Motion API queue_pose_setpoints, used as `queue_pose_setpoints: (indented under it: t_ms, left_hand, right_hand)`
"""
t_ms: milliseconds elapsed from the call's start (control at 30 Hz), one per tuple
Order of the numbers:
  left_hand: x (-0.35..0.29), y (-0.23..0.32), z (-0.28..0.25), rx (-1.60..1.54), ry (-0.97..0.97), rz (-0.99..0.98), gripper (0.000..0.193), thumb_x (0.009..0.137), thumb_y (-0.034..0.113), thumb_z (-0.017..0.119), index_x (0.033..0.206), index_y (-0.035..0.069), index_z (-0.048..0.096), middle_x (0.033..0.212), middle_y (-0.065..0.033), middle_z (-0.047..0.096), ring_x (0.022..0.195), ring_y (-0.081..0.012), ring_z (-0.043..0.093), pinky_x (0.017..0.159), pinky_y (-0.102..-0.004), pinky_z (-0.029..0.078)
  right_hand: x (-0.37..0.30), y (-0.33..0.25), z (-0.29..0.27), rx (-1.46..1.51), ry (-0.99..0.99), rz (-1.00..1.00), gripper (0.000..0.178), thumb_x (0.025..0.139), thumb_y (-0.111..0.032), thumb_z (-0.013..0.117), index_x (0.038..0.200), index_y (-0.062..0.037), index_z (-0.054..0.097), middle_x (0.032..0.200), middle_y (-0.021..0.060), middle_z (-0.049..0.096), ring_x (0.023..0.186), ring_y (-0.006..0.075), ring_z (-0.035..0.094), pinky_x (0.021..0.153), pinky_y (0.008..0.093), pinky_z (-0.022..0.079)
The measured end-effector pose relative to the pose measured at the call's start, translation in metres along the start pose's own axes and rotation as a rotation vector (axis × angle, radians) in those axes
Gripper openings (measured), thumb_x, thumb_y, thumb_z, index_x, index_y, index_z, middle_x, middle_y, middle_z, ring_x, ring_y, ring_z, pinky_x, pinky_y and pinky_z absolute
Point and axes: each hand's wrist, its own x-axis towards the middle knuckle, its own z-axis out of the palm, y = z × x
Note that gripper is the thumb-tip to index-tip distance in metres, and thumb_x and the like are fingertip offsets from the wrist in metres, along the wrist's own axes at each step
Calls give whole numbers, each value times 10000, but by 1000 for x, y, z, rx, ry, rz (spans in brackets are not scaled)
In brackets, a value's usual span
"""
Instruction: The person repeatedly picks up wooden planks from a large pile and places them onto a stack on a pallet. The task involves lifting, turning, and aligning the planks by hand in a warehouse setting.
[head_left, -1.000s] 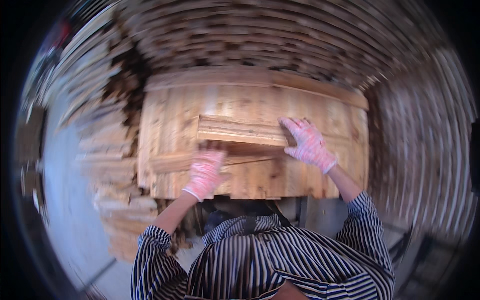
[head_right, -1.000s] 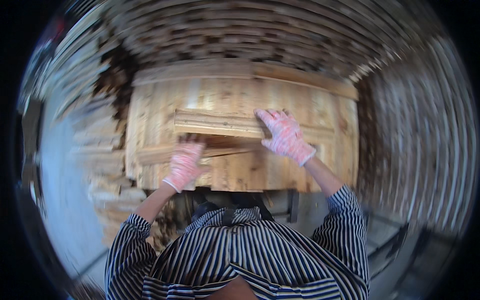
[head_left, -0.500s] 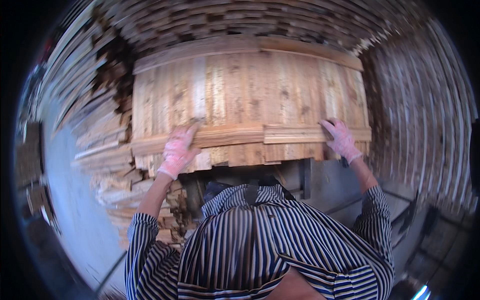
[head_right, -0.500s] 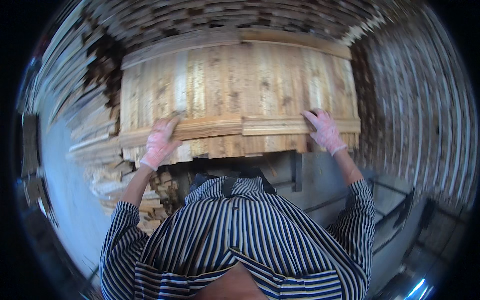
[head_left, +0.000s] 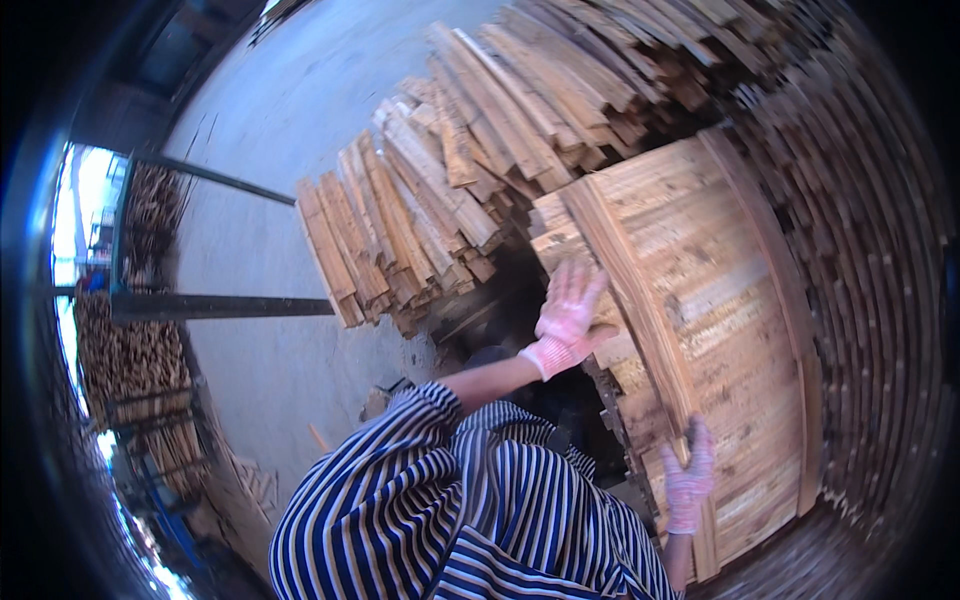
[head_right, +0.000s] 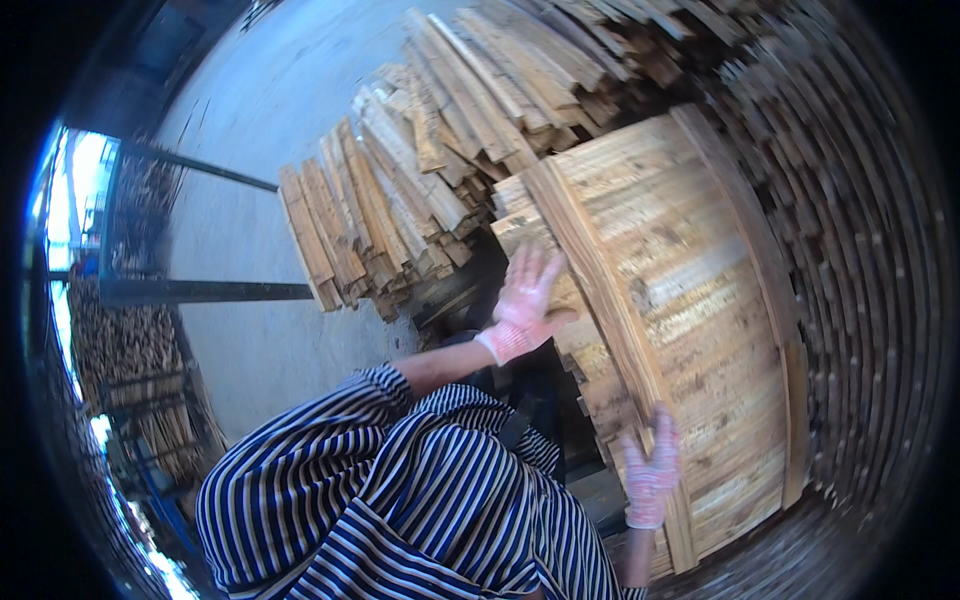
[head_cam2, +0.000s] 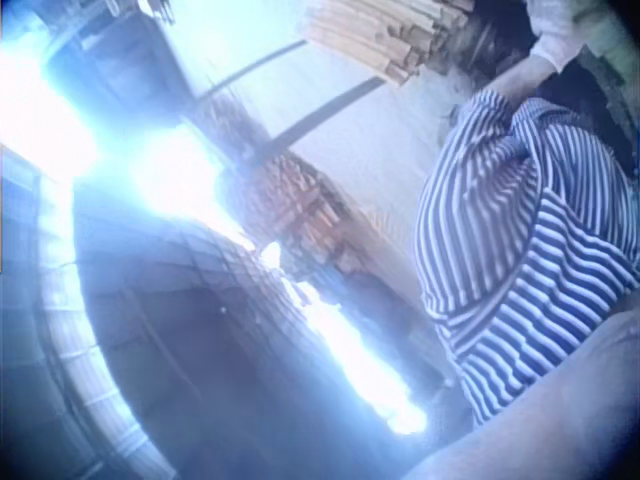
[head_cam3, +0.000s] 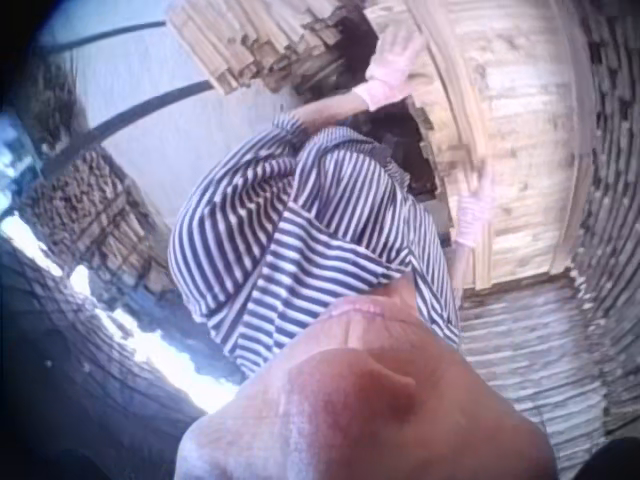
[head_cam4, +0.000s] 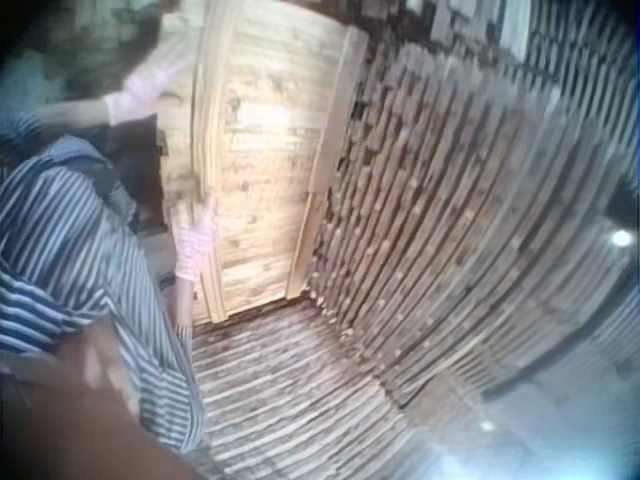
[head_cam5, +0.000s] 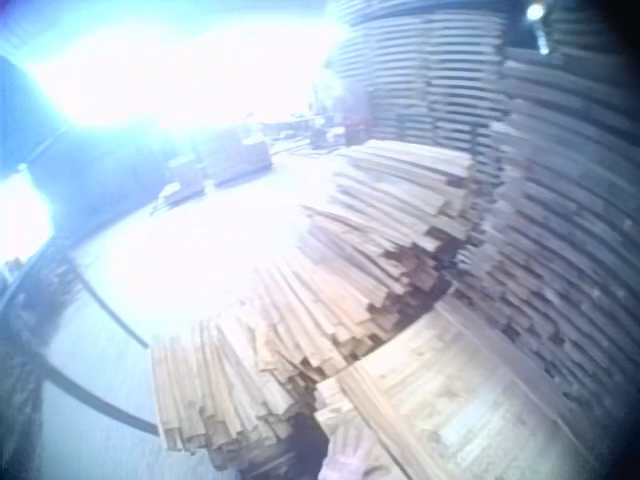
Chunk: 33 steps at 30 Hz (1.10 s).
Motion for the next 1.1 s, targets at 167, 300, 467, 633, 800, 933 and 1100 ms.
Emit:
queue_pose_setpoints:
  t_ms: [167,300,467,633,800,933,1100]
  left_hand:
    - [-58,-137,33,-153,129,-481,945,882,542,684,1544,-10,297,1548,-315,333,1466,-473,266,1210,-489,236]
    - [-9,-262,52,-808,207,-1093,1021,854,622,713,1513,-56,329,1506,-279,445,1424,-371,406,1155,-405,331]
    - [71,-347,59,-1273,431,-1259,889,792,447,850,1431,2,422,1358,-182,567,1285,-323,528,1034,-494,453]
    - [52,-367,11,-1681,253,-1110,691,839,335,824,1381,44,510,1357,-110,584,1250,-250,558,993,-464,492]
    - [-23,-398,-48,-1601,303,-1087,610,870,315,788,1360,38,554,1309,-87,642,1178,-238,616,975,-396,515]
    - [-43,-333,-130,-1018,21,-766,494,926,113,653,1401,43,539,1343,-173,609,1179,-324,617,1012,-418,510]
    - [-87,-301,-131,-220,-213,-208,753,796,47,741,1493,123,465,1462,-237,508,1289,-388,548,1066,-434,460]
  right_hand:
    - [39,-89,65,-85,-274,-295,625,818,-71,784,1397,-56,551,1273,166,616,1152,302,629,996,389,515]
    - [43,-116,111,-188,-322,-334,595,801,-95,794,1356,-58,585,1304,138,622,1147,289,636,987,369,523]
    - [44,-124,177,-197,-391,-147,625,794,-206,808,1367,-98,584,1307,131,624,1210,305,602,1020,391,503]
    - [88,-209,240,-283,-447,-290,623,841,-264,761,1415,-138,552,1348,138,602,1246,324,577,1045,406,481]
    - [163,-295,322,-130,-534,-276,732,875,-348,706,1504,-107,419,1484,184,482,1381,357,454,1131,430,404]
    - [220,-318,435,-213,-493,-283,1028,795,-617,664,1565,-45,292,1559,211,392,1447,344,382,1193,393,313]
    - [234,-375,488,-219,-547,-35,1273,589,-420,880,1572,-19,177,1357,269,555,1175,377,621,938,444,540]
